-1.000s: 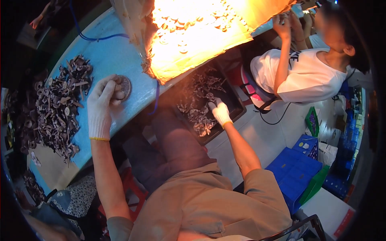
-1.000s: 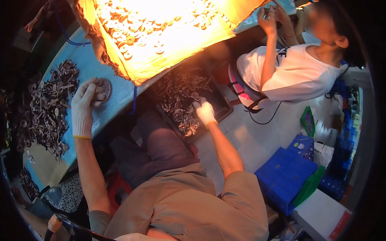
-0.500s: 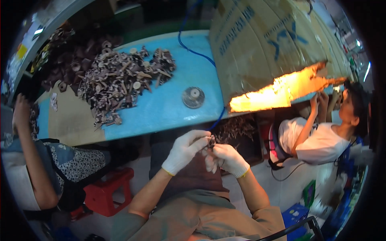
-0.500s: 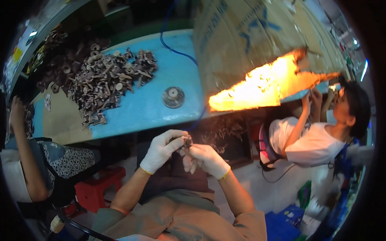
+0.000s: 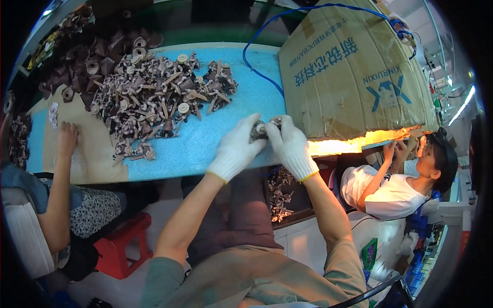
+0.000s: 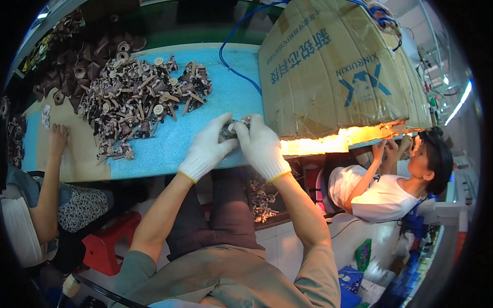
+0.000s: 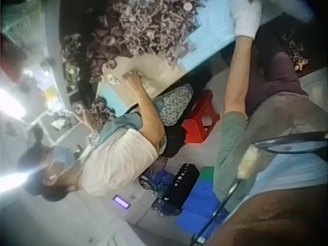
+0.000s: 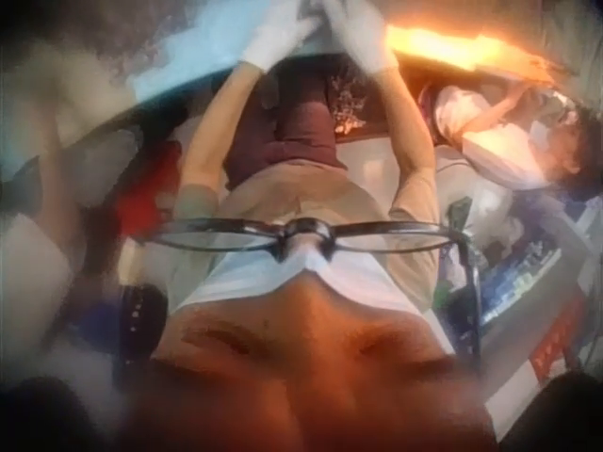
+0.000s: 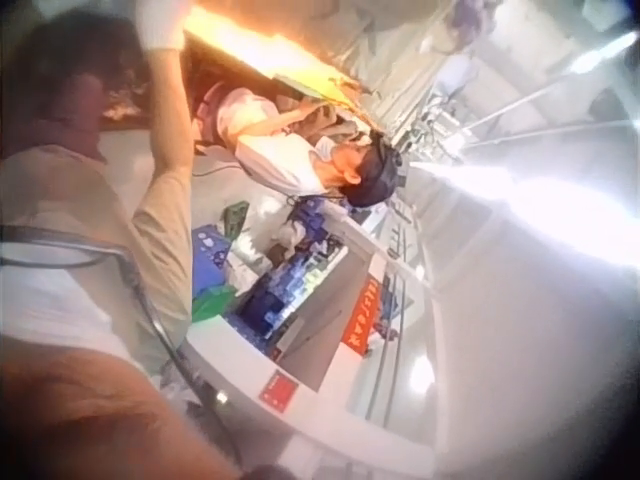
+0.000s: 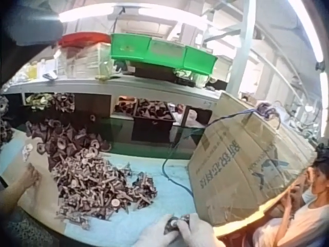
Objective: The person sorts and inspects small plastic or rubber manufactured parts by hand at a factory workbench, using a light box for inspection.
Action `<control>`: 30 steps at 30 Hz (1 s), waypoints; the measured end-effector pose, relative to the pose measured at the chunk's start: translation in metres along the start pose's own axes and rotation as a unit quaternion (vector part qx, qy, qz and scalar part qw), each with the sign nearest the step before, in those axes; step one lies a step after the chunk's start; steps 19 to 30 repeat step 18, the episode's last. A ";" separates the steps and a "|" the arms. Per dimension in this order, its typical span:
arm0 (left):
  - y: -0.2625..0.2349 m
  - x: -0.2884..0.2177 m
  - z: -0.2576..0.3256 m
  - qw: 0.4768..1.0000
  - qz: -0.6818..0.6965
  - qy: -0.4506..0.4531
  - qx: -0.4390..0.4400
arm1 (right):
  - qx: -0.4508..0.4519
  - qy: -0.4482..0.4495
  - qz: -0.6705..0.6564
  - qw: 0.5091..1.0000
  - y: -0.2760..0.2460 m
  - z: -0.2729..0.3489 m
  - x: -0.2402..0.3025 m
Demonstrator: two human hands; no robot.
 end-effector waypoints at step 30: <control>-0.003 0.006 -0.008 0.945 0.321 -0.046 -0.044 | 0.130 -0.146 0.334 0.922 -0.002 -0.023 0.023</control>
Point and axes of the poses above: each hand's wrist, its own z-axis away from the middle knuckle, its own y-axis out of the palm, x = y × z, the point moved 1 cm from there along -z, towards the middle knuckle, and after that the axes turned 9 degrees about -z, right-handed, at the moved point
